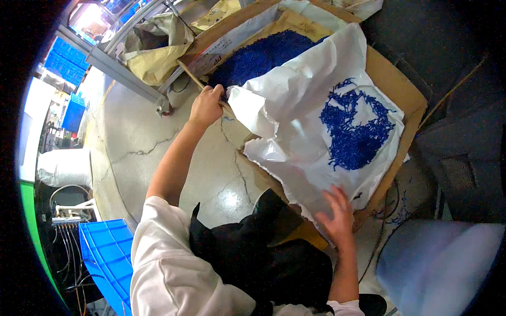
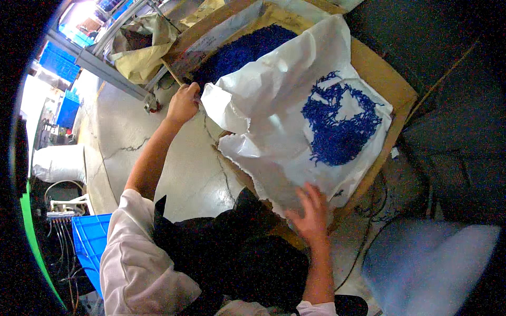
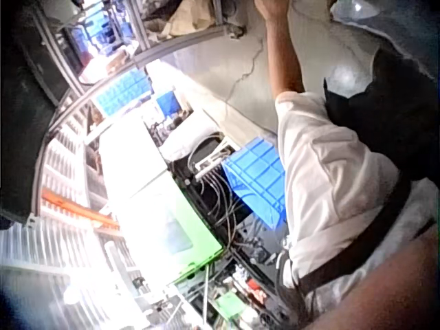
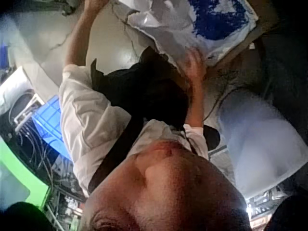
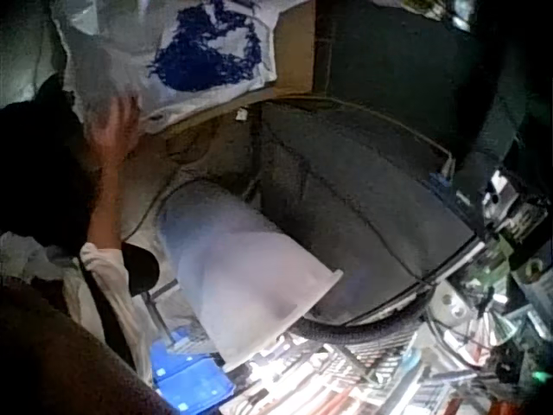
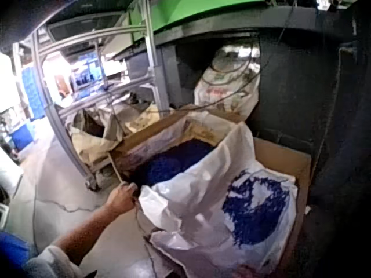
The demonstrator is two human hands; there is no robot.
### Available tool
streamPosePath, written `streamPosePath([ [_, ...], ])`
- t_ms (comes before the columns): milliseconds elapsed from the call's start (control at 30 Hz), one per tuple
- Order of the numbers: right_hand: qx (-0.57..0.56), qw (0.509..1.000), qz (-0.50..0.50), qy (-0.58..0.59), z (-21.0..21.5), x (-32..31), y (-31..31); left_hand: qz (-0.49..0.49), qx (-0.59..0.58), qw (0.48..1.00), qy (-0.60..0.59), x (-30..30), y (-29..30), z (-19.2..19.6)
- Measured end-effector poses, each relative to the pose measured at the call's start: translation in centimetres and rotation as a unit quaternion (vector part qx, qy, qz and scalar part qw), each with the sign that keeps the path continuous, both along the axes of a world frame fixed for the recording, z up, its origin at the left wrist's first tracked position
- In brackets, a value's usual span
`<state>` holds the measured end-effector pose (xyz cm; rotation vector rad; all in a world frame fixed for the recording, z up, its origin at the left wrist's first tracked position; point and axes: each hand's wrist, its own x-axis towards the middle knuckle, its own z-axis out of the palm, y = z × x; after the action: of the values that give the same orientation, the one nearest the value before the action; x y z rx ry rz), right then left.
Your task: The person inspects a blue plastic reel, then sits on the floor to pick up small blue plastic fragments and a yellow piece of debris. They place the collected items into a white bag inside a cardboard box.
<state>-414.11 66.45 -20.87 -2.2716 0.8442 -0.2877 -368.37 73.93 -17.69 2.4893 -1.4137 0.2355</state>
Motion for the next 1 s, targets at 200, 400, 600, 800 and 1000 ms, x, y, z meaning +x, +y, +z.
streamPosePath([
  [200, -0.013, 0.996, 0.061, 0.060, 0.4, 2.4, 5.9, -0.001, 0.004, 1.000, -0.004, -1.2, 4.0, -0.1],
  [400, -0.092, 0.989, 0.049, 0.104, -1.0, 1.0, 4.7, -0.015, -0.049, 0.999, -0.003, -2.1, 8.1, 0.4],
  [600, -0.088, 0.995, 0.018, 0.053, -1.2, 0.1, 4.7, 0.000, -0.063, 0.998, -0.006, -3.6, 10.4, 0.7],
  [800, -0.157, 0.986, 0.019, 0.046, -2.0, -0.3, 4.7, -0.018, -0.093, 0.995, -0.009, -3.7, 9.6, -0.5],
  [1000, -0.235, 0.972, 0.023, 0.015, -0.5, 1.5, 3.5, 0.000, -0.106, 0.994, -0.032, -3.1, 10.1, -2.4],
])
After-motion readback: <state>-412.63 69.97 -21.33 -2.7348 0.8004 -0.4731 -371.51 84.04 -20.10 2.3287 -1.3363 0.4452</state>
